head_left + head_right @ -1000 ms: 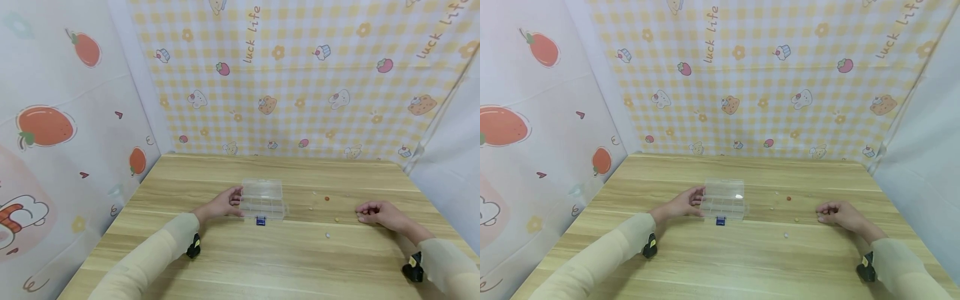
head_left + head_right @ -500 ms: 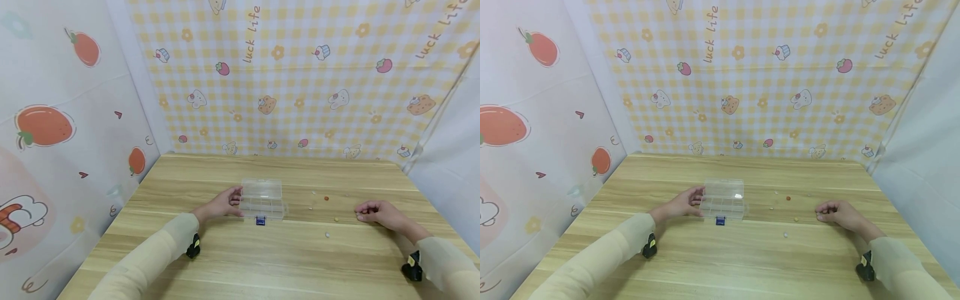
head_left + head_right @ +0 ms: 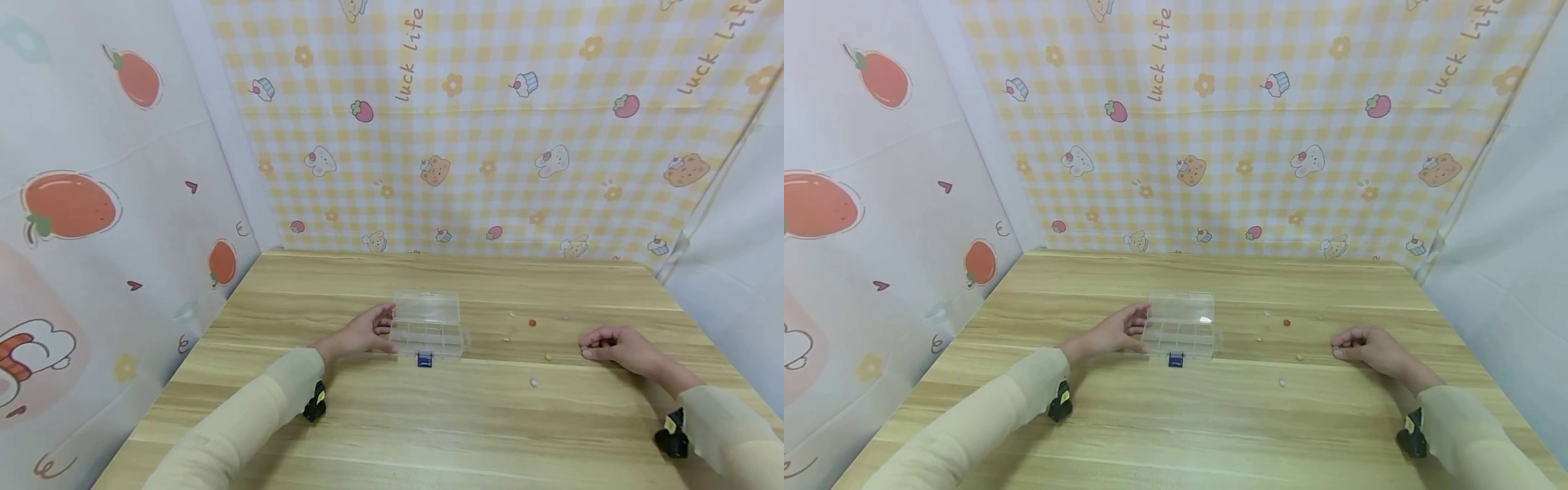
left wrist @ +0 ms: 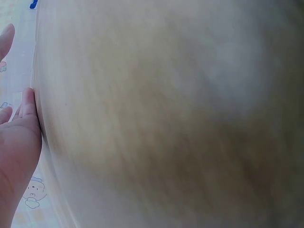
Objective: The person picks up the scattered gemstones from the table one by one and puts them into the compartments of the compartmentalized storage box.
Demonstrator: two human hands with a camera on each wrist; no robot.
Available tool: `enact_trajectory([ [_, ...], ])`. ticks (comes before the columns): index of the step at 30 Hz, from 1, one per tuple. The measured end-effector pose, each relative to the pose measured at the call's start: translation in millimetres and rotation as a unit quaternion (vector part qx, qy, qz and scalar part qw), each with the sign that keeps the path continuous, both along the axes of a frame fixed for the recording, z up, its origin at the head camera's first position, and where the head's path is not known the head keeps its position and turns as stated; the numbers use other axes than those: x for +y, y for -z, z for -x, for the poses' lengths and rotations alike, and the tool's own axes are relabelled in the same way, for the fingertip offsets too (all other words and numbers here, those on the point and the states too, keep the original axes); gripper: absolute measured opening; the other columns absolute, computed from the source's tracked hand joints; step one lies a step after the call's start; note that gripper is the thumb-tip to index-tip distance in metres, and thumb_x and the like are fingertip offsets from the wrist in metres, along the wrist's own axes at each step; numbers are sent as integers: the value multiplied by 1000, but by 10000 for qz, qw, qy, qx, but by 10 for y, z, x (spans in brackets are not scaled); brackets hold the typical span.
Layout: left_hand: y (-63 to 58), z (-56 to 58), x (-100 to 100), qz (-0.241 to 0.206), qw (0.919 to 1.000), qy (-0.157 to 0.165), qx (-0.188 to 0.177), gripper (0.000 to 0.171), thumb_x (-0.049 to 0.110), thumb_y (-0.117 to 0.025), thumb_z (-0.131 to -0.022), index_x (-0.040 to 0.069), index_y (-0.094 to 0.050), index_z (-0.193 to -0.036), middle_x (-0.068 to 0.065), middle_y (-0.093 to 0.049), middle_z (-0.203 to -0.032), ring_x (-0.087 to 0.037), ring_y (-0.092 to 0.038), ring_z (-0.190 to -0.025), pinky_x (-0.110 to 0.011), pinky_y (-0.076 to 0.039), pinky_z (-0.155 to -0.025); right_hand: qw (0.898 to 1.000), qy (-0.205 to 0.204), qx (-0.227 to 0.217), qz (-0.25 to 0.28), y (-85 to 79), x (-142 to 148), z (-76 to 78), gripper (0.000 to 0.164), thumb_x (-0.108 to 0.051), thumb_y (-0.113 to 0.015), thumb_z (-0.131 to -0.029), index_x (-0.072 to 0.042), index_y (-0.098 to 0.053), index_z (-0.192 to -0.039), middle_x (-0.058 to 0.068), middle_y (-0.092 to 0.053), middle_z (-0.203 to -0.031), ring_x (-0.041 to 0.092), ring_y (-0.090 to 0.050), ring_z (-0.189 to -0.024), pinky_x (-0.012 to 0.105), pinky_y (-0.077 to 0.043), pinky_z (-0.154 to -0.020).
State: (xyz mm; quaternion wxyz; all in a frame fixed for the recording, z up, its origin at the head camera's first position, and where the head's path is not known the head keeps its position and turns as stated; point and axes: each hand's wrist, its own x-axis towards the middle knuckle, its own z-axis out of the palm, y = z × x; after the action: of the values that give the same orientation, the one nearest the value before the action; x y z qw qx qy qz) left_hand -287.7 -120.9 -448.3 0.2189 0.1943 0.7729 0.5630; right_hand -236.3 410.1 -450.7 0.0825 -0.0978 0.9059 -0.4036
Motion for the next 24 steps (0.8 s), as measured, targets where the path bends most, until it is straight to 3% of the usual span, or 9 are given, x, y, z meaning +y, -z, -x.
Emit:
enact_trajectory([
  [24, -10, 2, 12, -64, 10000, -56, -49, 96, -1, -81, -77, 3, -23, -153, -16, -35, -150, -31, -41, -131, -37, -38, -108, 9996, 204, 218, 21, -26, 10, -23, 29, -22, -72, -89, 1, -70, -107, 6, -65, -92, 11, -55, -77, 25, -49, -63],
])
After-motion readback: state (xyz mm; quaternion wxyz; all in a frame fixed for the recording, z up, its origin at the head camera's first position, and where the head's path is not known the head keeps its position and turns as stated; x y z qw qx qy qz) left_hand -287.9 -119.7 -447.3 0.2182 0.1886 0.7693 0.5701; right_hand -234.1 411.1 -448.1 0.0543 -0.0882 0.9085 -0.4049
